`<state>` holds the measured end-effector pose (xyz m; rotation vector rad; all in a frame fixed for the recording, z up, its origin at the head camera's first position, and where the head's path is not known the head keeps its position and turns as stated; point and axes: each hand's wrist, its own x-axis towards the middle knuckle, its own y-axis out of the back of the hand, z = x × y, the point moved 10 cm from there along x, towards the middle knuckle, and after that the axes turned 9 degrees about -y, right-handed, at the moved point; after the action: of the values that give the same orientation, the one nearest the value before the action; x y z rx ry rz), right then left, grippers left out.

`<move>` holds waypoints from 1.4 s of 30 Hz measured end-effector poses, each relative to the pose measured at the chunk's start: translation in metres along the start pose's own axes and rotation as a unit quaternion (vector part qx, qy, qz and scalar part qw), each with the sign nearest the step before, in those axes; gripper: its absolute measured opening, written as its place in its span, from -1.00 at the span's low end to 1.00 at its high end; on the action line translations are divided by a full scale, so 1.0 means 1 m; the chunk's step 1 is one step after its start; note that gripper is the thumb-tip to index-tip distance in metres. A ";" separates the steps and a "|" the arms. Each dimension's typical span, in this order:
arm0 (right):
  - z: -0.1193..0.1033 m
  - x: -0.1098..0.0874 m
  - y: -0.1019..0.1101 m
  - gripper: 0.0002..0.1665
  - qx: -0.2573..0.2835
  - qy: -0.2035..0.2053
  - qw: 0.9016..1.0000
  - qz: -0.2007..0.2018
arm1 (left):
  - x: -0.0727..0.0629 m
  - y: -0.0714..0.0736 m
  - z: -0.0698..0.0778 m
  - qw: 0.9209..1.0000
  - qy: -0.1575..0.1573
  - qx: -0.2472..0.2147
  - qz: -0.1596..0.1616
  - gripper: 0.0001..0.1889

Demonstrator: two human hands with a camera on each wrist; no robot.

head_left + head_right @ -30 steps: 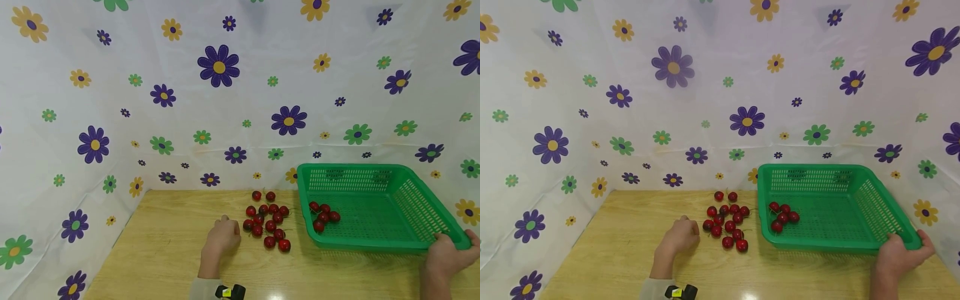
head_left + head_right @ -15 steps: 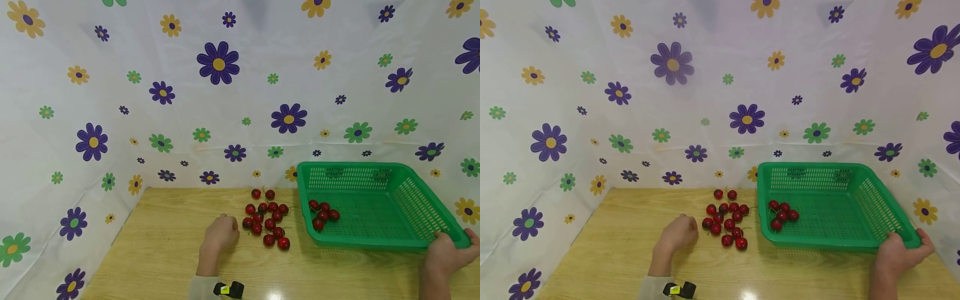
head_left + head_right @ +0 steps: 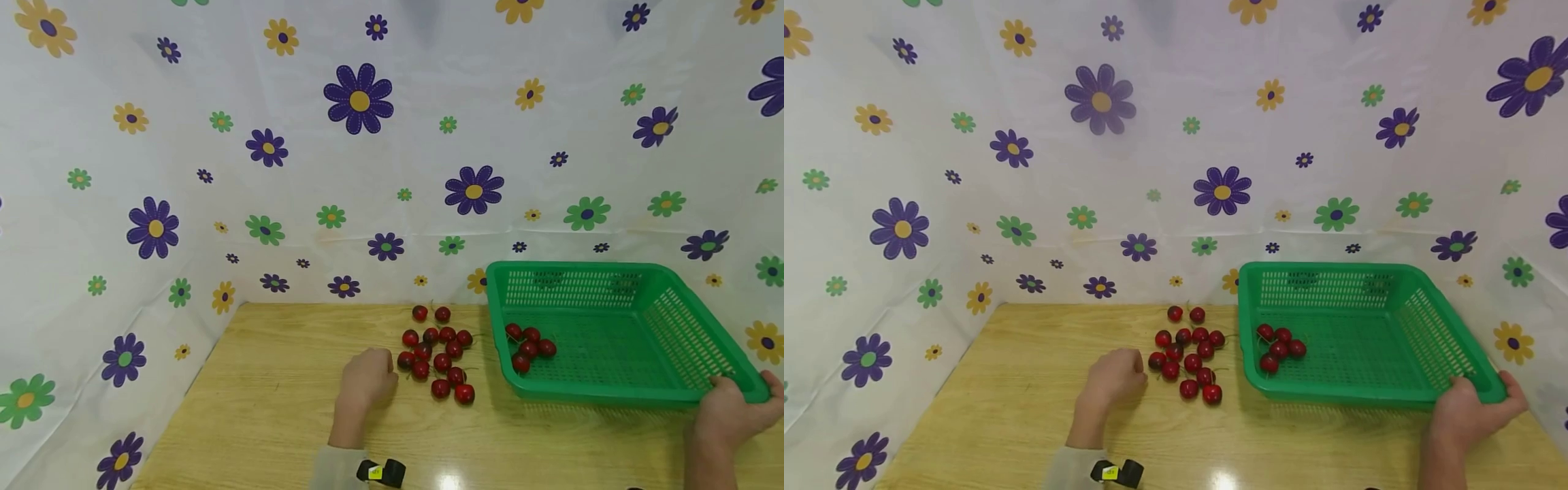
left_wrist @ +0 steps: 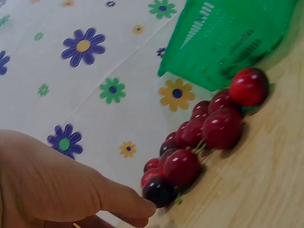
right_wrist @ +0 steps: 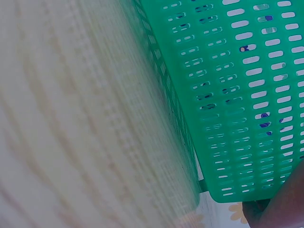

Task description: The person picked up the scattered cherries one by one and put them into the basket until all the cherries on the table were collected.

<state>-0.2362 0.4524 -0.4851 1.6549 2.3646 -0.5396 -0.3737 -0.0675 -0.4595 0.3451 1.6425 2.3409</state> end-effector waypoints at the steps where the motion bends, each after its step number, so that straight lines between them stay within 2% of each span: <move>1: 0.000 0.000 0.000 -0.24 0.001 0.000 1.000 0.002 | 0.000 0.000 0.004 1.000 0.000 0.008 0.005 -0.74; 4: -0.001 0.001 0.000 -0.25 0.013 0.002 1.000 0.003 | 0.001 -0.002 0.015 0.999 0.010 0.036 0.019 -0.74; 8: -0.003 0.001 0.001 -0.25 0.028 0.007 1.000 0.004 | 0.001 -0.009 0.024 0.998 0.030 0.053 0.020 -0.82; 11: -0.003 0.001 0.001 -0.25 0.024 0.009 1.000 0.006 | 0.001 -0.013 0.027 0.997 0.044 0.064 0.025 -0.83; 17: -0.002 0.002 0.000 -0.25 0.012 0.006 1.000 0.002 | -0.001 -0.013 0.032 0.990 0.070 0.109 0.060 -0.86; 22: -0.002 0.003 0.000 -0.25 0.020 0.012 1.000 0.004 | -0.001 -0.015 0.036 0.985 0.081 0.139 0.058 -0.89; 33: -0.001 0.002 0.001 -0.25 0.018 0.003 1.000 0.005 | 0.003 -0.016 0.036 0.982 0.077 0.155 0.074 -0.89; 42: -0.001 0.001 0.001 -0.26 0.010 0.003 1.000 0.002 | 0.003 -0.018 0.038 0.980 0.078 0.168 0.075 -0.87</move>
<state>-0.2351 0.4540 -0.4845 1.6717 2.3661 -0.5596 -0.3620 -0.0270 -0.4635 0.3710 2.1658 2.2373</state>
